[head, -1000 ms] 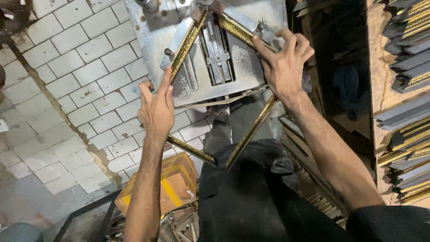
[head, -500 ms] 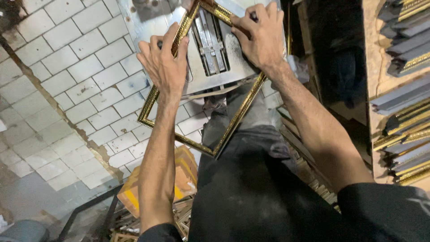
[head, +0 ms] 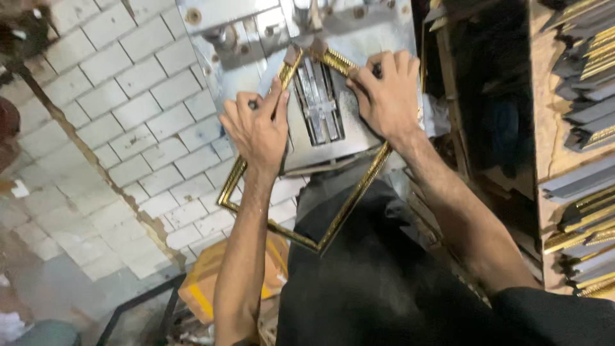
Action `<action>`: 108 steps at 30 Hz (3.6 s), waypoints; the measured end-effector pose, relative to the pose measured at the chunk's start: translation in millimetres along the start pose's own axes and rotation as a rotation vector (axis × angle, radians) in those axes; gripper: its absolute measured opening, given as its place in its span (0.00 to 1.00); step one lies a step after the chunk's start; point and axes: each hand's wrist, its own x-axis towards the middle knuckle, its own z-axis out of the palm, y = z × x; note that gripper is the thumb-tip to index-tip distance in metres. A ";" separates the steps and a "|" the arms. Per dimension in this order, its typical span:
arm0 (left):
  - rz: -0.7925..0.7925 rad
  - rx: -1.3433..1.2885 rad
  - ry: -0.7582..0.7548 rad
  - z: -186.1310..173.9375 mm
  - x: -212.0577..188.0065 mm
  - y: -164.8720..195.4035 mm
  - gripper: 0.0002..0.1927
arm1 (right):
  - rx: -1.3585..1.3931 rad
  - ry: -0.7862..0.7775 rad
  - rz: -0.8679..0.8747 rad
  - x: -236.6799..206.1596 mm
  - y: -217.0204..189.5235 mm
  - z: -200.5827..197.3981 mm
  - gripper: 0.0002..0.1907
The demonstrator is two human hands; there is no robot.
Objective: The person assembles gold picture frames by placing four cut frame pieces into a corner-joining machine, pressing the handles to join the corners, and then removing the completed frame. The process is repeated multiple times, with finished frames stacked on a nearby table.
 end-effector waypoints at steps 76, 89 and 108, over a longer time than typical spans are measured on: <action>0.061 -0.001 0.041 9.6 -14.0 -10.6 0.16 | 0.029 0.133 -0.091 -20.5 8.4 8.8 0.11; -0.006 -0.049 0.032 0.3 -9.3 -1.7 0.14 | -0.001 0.013 -0.026 -15.6 8.6 10.7 0.09; -0.244 0.112 -0.183 -64.6 -95.3 -65.7 0.40 | 0.334 0.120 0.130 -73.7 -15.4 -23.3 0.23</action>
